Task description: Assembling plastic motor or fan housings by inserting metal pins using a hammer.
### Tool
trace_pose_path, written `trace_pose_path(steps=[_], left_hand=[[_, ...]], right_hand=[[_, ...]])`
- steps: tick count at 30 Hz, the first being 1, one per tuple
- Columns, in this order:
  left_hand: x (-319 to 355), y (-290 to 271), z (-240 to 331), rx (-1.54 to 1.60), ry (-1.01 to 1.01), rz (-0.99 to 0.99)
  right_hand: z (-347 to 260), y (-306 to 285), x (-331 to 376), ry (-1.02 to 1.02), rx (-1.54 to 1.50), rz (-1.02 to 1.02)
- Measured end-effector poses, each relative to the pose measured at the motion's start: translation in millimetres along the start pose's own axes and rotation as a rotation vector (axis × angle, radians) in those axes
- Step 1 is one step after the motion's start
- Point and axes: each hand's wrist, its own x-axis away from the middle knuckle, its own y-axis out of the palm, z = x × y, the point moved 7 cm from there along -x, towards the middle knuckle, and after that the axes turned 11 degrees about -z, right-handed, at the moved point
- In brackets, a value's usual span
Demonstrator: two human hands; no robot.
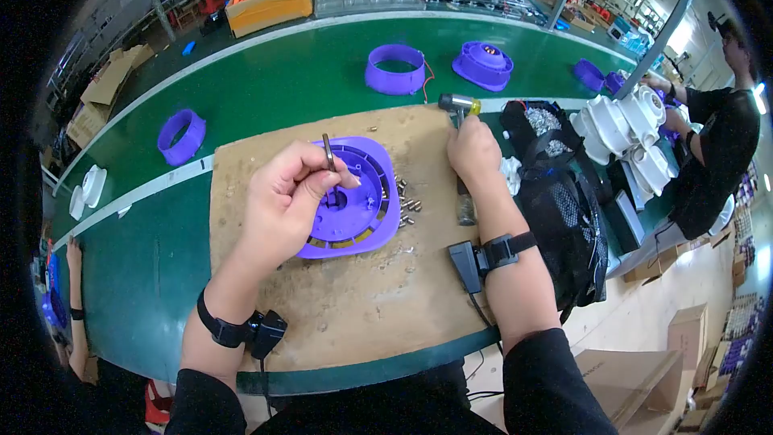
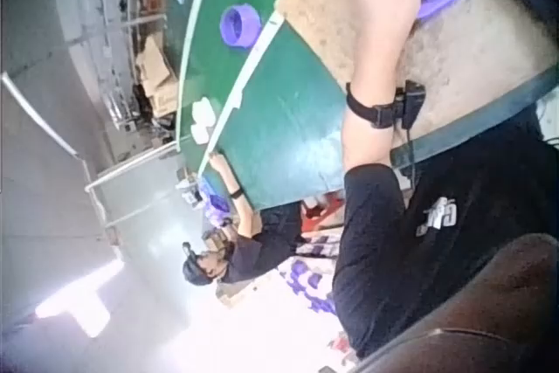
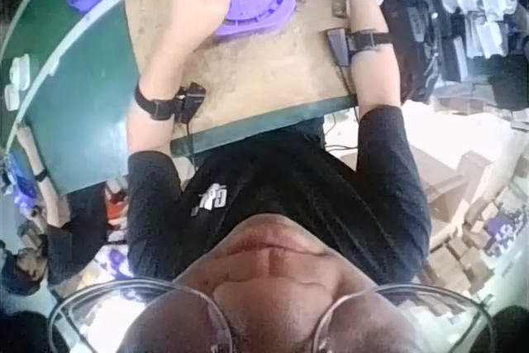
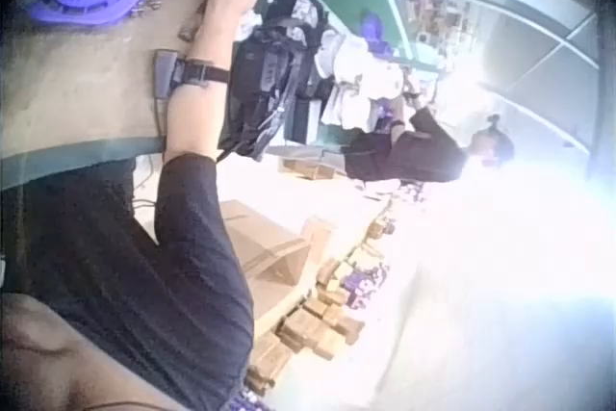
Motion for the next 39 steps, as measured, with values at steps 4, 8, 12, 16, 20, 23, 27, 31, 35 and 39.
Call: trace_pose_path(steps=[4,8,12,16,20,23,27,31,35,39], left_hand=[[-0.4,-1.5,3.9,-0.046,0.031,0.013],[-1.2,-3.1,-0.3,-0.036,0.036,0.013],[3.2,-6.6,1.8,-0.053,0.046,0.008],[2.6,-2.5,6.5,-0.053,0.019,0.015],[3.1,-4.3,9.3,-0.099,0.035,0.009],[-1.8,3.8,11.5,-0.147,0.049,-0.015],[6.7,-13.9,-17.6,-0.202,-0.153,0.109],[9.4,-26.6,-22.5,-0.079,-0.059,0.099],[1.8,-8.3,-22.5,-0.126,0.008,0.072],[1.6,-7.4,-19.7,-0.235,0.038,0.03]], right_hand=[[-2.5,-20.3,1.8,-0.076,-0.134,0.108],[-29.7,-70.5,17.1,-0.256,-0.963,0.122],[-87.0,-128.1,39.0,-0.338,-1.066,-0.007],[-130.2,-155.2,74.0,-0.656,-0.604,0.029],[-159.8,-161.2,118.6,-0.786,-0.334,-0.106],[-161.4,-167.0,131.8,-0.784,-0.234,-0.086],[-170.0,-158.8,126.2,-0.683,-0.149,-0.242],[-176.0,-162.1,124.0,-0.743,-0.149,-0.178],[-169.6,-167.2,123.0,-0.7,-0.172,-0.191],[-168.7,-166.3,120.9,-0.648,-0.188,-0.228]])
